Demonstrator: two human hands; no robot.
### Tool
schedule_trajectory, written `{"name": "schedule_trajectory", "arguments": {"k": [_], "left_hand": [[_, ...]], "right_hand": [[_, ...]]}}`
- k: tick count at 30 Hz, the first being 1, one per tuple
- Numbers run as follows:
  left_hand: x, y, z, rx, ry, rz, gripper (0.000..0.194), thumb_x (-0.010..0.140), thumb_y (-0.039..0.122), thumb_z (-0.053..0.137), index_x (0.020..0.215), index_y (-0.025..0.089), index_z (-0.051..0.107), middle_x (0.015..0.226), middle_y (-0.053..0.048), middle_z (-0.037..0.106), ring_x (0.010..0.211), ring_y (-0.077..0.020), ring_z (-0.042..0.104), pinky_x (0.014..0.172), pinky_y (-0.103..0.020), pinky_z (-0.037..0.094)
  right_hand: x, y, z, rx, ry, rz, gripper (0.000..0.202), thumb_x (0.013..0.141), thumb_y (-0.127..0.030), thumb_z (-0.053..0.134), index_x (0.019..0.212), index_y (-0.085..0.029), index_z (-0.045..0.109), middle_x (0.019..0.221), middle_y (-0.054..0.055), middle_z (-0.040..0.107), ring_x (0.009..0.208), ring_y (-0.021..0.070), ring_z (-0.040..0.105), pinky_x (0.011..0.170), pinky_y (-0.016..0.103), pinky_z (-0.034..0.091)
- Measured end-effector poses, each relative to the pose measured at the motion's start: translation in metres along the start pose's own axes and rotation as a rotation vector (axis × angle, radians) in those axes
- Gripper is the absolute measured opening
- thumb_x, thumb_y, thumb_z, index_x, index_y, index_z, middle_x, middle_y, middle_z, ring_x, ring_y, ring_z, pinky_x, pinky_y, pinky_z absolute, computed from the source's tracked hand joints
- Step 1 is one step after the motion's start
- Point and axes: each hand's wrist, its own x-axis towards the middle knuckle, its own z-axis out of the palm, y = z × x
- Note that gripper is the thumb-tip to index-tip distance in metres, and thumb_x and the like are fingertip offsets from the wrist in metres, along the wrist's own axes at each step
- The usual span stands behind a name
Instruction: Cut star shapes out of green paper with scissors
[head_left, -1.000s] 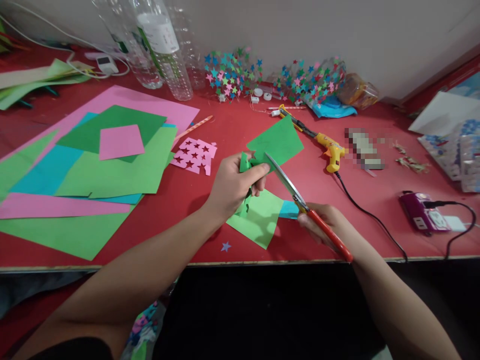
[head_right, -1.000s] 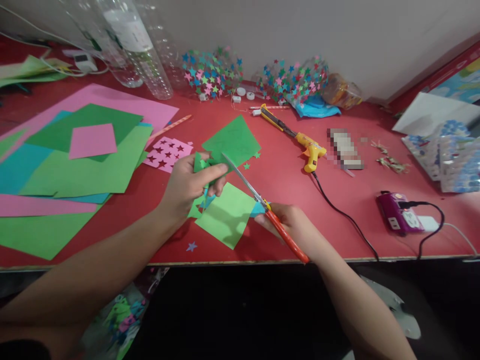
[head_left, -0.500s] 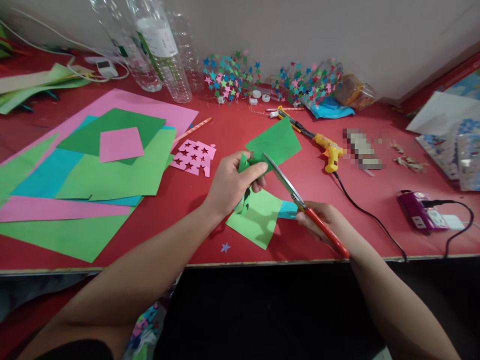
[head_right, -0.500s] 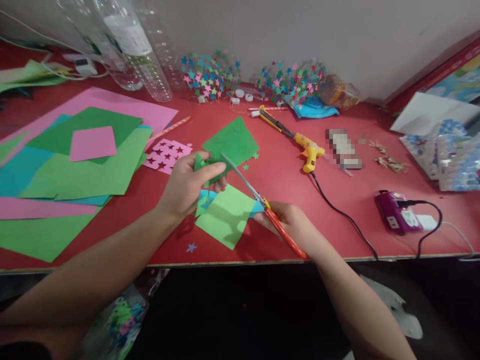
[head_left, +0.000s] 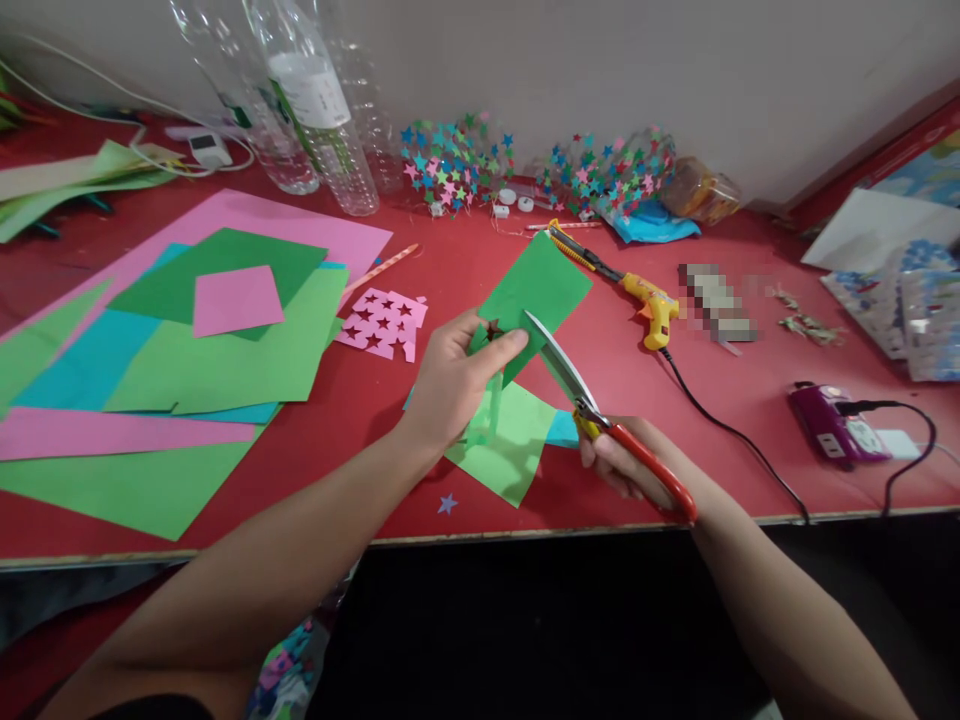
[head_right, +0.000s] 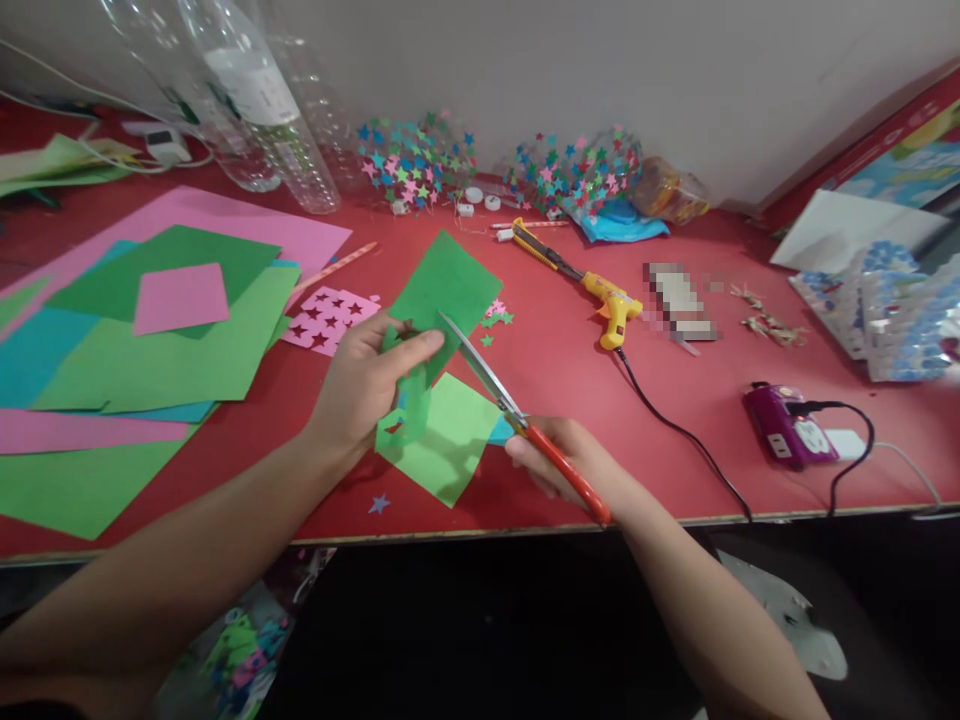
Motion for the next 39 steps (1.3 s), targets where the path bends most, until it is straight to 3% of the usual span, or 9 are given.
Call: {"name": "schedule_trajectory", "arguments": {"k": [9, 16, 21, 28, 39], "left_hand": [[-0.005, -0.004, 0.004, 0.061, -0.029, 0.058, 0.021, 0.080, 0.029, 0.062, 0.063, 0.019, 0.056, 0.056, 0.004, 0.051, 0.050, -0.0082, 0.043, 0.047, -0.022, 0.036], [-0.003, -0.005, 0.007, -0.074, -0.024, 0.047, 0.019, 0.078, 0.030, 0.066, 0.066, 0.020, 0.056, 0.057, 0.005, 0.051, 0.049, -0.0073, 0.043, 0.049, -0.022, 0.037], [-0.003, -0.006, 0.008, -0.047, -0.022, 0.049, 0.022, 0.079, 0.031, 0.064, 0.063, 0.019, 0.057, 0.056, 0.004, 0.051, 0.049, -0.0070, 0.042, 0.049, -0.023, 0.034], [-0.003, -0.007, 0.007, -0.004, -0.027, 0.028, 0.027, 0.080, 0.034, 0.062, 0.059, 0.019, 0.056, 0.052, 0.004, 0.047, 0.046, -0.0068, 0.038, 0.045, -0.024, 0.027], [-0.003, -0.008, 0.006, -0.006, -0.031, 0.021, 0.028, 0.080, 0.036, 0.063, 0.058, 0.019, 0.058, 0.050, 0.004, 0.047, 0.044, -0.0068, 0.038, 0.043, -0.024, 0.027]], "right_hand": [[0.002, 0.005, 0.007, 0.042, -0.018, -0.022, 0.054, 0.088, -0.069, 0.044, 0.079, -0.017, 0.052, 0.047, -0.006, 0.045, 0.039, 0.0071, 0.036, 0.042, 0.022, 0.030], [0.005, 0.001, 0.022, 0.056, 0.071, 0.113, 0.052, 0.083, -0.069, 0.045, 0.075, -0.018, 0.051, 0.043, -0.006, 0.045, 0.034, 0.0071, 0.036, 0.037, 0.021, 0.031], [0.005, -0.001, 0.027, 0.045, 0.101, 0.125, 0.045, 0.085, -0.062, 0.043, 0.073, -0.019, 0.052, 0.041, -0.006, 0.045, 0.033, 0.0070, 0.036, 0.037, 0.020, 0.032], [0.005, -0.002, 0.030, 0.033, 0.112, 0.145, 0.045, 0.085, -0.061, 0.042, 0.072, -0.020, 0.051, 0.040, -0.006, 0.046, 0.033, 0.0071, 0.038, 0.037, 0.019, 0.033], [0.005, -0.008, 0.029, 0.010, 0.142, 0.189, 0.045, 0.081, -0.064, 0.044, 0.070, -0.020, 0.050, 0.039, -0.006, 0.045, 0.032, 0.0072, 0.037, 0.036, 0.020, 0.032]]}}
